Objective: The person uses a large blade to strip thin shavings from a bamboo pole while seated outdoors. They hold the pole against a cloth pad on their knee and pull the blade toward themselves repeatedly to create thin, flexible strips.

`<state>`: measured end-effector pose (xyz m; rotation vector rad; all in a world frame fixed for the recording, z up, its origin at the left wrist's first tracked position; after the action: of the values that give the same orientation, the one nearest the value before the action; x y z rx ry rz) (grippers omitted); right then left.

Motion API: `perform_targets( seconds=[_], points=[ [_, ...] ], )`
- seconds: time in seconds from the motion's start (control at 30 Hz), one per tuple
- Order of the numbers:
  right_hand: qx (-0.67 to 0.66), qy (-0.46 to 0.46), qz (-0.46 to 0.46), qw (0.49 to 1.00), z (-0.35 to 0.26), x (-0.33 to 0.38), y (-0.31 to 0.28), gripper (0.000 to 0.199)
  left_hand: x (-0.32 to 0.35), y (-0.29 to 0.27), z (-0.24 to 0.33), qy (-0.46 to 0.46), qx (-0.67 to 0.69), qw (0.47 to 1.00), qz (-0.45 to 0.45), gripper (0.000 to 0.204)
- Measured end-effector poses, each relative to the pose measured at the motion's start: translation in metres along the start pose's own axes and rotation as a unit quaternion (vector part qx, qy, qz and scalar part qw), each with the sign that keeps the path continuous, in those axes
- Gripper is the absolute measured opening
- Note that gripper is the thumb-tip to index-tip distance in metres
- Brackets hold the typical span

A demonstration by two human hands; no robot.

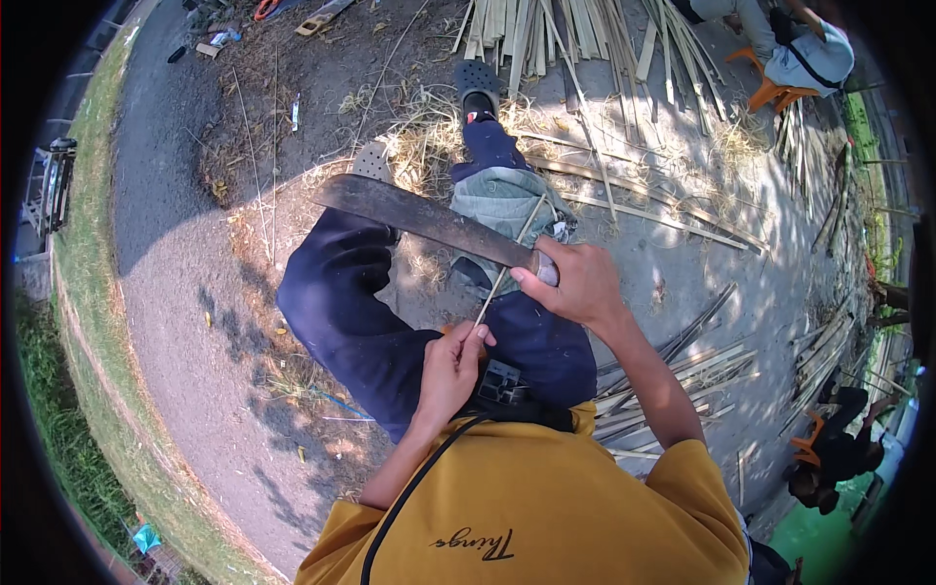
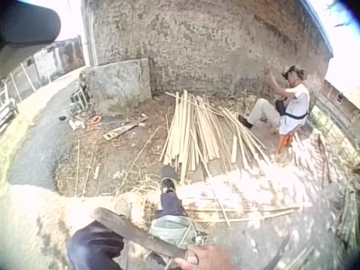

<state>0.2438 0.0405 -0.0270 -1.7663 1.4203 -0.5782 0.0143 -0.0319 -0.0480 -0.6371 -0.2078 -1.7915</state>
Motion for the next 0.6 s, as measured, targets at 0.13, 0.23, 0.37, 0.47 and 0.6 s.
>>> perform_targets(
  seconds=[0.13, 0.23, 0.37, 0.47, 0.6],
  points=[
    [0.018, 0.003, -0.007, 1.000, -0.006, 0.002, -0.002, 0.048, 0.013, -0.009, 0.016, 0.007, -0.090, 0.995, 0.052, 0.025],
    [0.021, -0.004, 0.006, 1.000, -0.006, 0.003, 0.001, 0.048, 0.021, -0.012, 0.017, 0.035, -0.082, 0.994, 0.066, 0.023],
    [0.012, 0.006, 0.004, 1.000, -0.008, 0.003, 0.002, 0.048, 0.029, -0.014, 0.019, 0.009, -0.102, 0.992, 0.072, 0.024],
    [0.027, 0.010, 0.011, 1.000, -0.013, 0.005, 0.004, 0.048, 0.028, -0.012, 0.009, 0.034, -0.130, 0.985, 0.110, 0.023],
    [0.019, 0.007, 0.017, 1.000, -0.015, 0.005, 0.004, 0.046, 0.027, -0.010, 0.013, 0.043, -0.158, 0.978, 0.127, 0.021]
  ],
)
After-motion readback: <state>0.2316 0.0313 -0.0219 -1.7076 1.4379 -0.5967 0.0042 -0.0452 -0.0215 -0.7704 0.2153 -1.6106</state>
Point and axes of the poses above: each hand's wrist, its own x-axis away from the middle knuckle, its own y-axis out of the palm, z = x × y, the point moved 3 cm from there along -x, towards the middle knuckle, and after that the axes turned 10 degrees about -y, right-handed, at the moved point
